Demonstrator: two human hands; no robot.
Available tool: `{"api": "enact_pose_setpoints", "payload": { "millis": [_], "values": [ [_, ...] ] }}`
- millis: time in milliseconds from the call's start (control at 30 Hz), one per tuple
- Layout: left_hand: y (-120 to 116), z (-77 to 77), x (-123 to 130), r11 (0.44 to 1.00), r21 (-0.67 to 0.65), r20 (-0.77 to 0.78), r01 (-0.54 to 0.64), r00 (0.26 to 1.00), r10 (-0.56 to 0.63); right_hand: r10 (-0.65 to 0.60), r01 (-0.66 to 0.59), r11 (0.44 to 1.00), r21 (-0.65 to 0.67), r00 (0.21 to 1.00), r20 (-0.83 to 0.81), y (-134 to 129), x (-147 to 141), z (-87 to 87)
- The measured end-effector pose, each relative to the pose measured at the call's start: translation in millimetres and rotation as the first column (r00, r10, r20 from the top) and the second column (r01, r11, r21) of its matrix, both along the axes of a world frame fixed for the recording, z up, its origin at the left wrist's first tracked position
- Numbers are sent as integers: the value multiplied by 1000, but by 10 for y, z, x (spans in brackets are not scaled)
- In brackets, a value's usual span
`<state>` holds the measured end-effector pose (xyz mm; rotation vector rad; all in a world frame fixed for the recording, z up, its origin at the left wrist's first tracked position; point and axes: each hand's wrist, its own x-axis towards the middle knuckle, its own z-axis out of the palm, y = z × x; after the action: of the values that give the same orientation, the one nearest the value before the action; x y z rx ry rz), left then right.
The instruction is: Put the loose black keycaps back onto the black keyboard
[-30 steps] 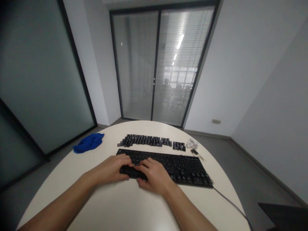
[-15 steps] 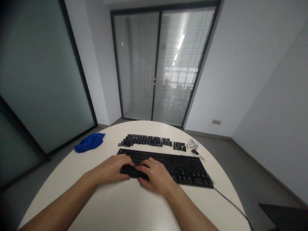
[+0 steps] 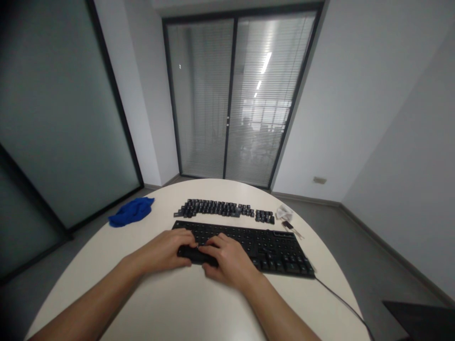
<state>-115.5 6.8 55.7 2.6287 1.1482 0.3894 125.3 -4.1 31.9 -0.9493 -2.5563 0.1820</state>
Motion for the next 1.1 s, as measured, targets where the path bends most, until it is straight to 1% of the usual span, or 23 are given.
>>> {"api": "enact_pose_setpoints", "payload": {
  "millis": [533, 833, 1100],
  "values": [
    [11, -16, 2, 1000, 7, 8, 6, 1000, -6, -6, 6, 1000, -10, 1000, 29, -8, -12, 25],
    [11, -29, -4, 1000, 12, 20, 14, 1000, -14, -38, 37, 999, 17, 997, 60, 2, -44, -28],
    [-1, -23, 15, 1000, 4, 13, 12, 1000, -12, -41, 39, 999, 34, 997, 60, -12, -60, -20]
  ]
}}
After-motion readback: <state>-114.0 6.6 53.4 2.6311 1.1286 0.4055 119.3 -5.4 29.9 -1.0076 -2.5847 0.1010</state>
